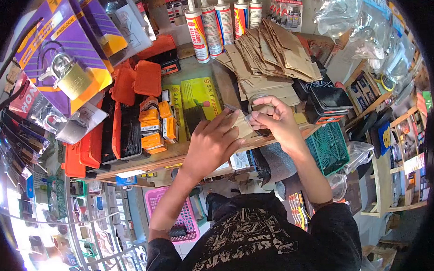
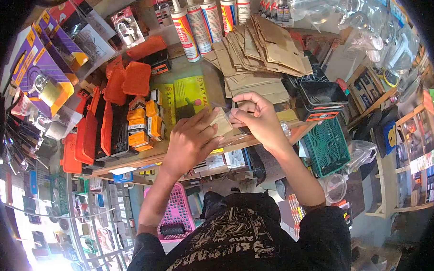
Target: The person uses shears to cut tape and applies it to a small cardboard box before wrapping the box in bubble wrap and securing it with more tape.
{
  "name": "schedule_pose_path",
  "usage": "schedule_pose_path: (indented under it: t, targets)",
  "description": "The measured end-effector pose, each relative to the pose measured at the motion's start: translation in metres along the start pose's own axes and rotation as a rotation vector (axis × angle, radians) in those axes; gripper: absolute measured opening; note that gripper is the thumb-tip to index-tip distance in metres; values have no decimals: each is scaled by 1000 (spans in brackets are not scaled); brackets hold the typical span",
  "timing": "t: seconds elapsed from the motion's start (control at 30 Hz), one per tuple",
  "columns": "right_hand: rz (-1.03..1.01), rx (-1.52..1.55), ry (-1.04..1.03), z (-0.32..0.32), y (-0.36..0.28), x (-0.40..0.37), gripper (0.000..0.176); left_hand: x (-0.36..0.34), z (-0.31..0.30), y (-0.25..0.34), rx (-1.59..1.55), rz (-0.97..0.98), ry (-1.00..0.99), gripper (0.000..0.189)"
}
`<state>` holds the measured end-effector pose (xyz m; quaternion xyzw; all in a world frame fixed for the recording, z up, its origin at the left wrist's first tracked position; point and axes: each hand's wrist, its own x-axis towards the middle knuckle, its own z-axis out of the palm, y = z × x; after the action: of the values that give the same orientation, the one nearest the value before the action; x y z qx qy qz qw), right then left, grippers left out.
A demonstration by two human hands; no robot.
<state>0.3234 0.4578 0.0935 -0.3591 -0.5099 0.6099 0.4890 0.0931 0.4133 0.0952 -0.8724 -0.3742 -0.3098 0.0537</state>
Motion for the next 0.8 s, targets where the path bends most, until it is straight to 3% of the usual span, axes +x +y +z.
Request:
schedule_pose_path:
  t: [0.07,0.27,0.37,0.8]
  targets:
    - [-3,-9,0,-1,0,0,32,-2,7,1,146,-8,44,31]
    - [9,-44,5,-2,0,0,29,-2,11,8,88,-137,136,40]
    - [22,-19,12,-1,-3,0,28,-5,13,6,146,-72,122,44]
    - [6,-109,-25,-1,-3,12,28,-2,5,3,-4,-139,17,42]
